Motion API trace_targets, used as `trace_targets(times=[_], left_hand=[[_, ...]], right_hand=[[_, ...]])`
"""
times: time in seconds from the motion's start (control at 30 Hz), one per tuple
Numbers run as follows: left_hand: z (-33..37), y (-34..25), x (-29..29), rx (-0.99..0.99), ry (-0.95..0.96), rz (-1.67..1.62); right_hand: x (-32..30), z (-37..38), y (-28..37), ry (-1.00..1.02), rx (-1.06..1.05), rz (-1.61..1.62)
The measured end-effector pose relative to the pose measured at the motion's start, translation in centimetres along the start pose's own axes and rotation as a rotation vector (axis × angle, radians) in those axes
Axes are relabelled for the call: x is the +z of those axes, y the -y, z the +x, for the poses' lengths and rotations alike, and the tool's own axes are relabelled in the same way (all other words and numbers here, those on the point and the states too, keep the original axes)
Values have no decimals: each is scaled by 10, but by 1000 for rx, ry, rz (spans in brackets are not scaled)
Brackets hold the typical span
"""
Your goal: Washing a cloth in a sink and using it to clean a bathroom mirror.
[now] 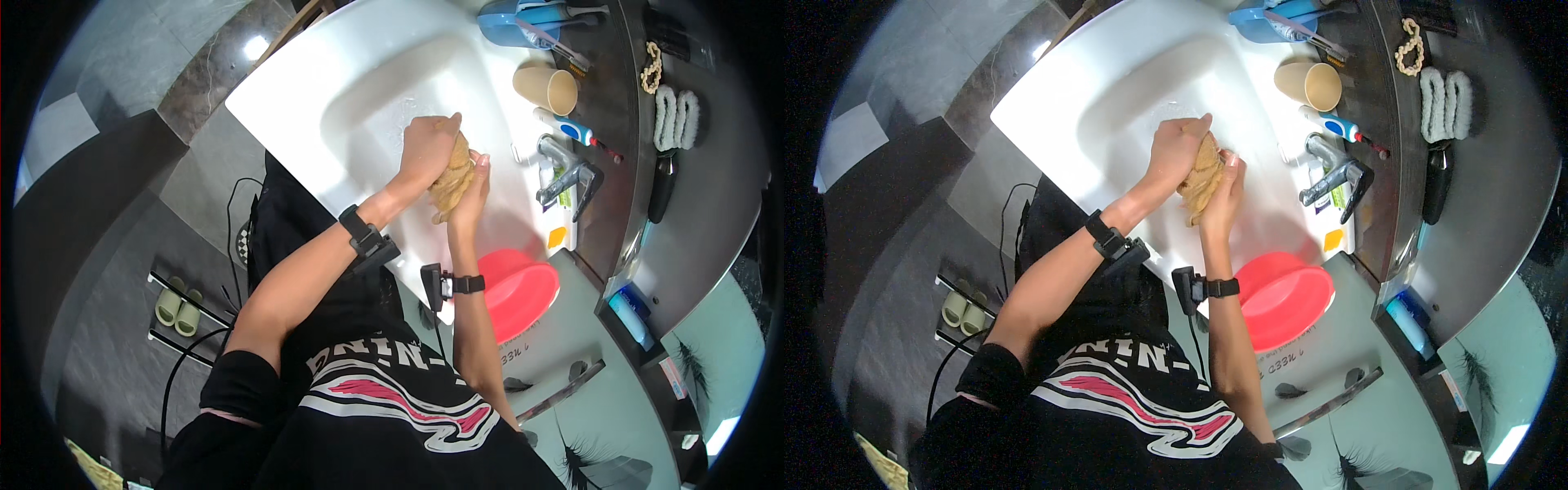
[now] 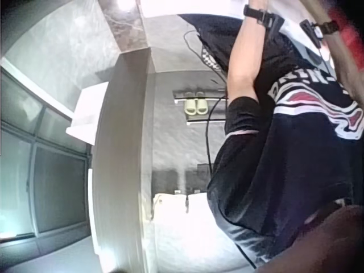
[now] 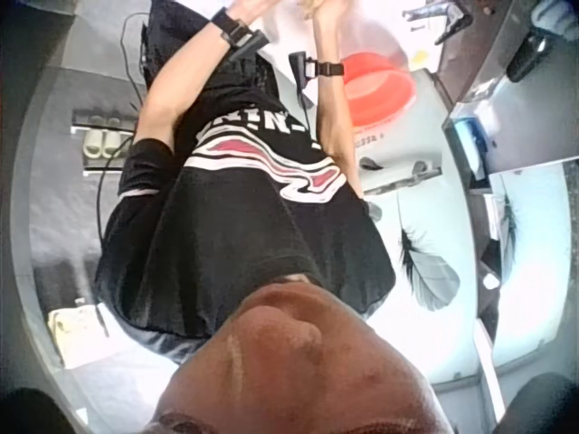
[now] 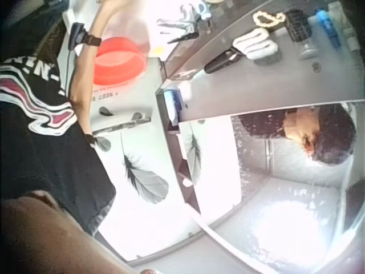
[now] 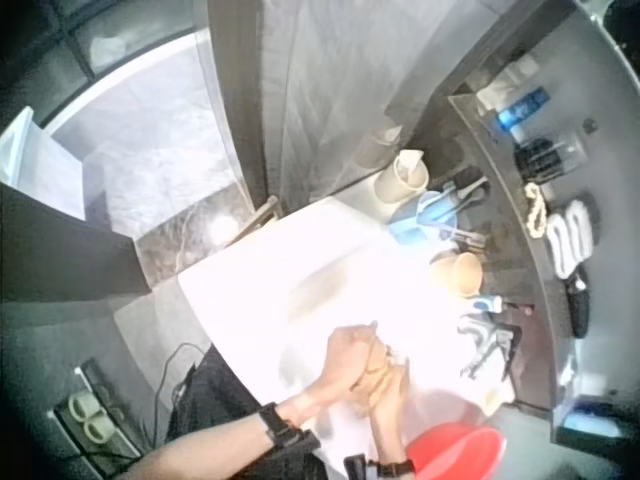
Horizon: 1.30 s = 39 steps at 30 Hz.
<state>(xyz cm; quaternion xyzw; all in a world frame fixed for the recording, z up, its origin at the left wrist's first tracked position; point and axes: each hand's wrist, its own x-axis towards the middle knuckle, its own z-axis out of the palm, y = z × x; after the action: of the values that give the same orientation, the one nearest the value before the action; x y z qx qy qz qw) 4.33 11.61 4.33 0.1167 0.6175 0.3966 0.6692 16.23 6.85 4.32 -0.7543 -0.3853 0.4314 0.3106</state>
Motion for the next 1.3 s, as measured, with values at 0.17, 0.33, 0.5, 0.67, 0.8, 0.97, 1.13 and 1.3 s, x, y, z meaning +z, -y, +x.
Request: trace_targets(times=[0.17,0.33,0.5,0.67,0.8,0.97,1.13,1.3], left_hand=[[-7,-2,-9,172,103,20],[-22,-14,3,307,386,147],[-23,-22,3,590,707,26],[-27,-22,8,369,690,66],[-33,-19,15,396,214,39],[-24,-14,29,522,28,129],[-14,0,37,582,-69,187],[-17,-7,39,600,-81,280]], right_hand=[[-12,-22,55,402,265,149],[-52,-19,42,339,489,615],[-62,-31,38,353,766,1089],[-47,-39,45,556,640,1078],[-25,-36,41,240,452,855],[3,-19,14,-220,219,499],[0,-10,-5,-204,169,382],[-13,-19,3,-109,17,215]])
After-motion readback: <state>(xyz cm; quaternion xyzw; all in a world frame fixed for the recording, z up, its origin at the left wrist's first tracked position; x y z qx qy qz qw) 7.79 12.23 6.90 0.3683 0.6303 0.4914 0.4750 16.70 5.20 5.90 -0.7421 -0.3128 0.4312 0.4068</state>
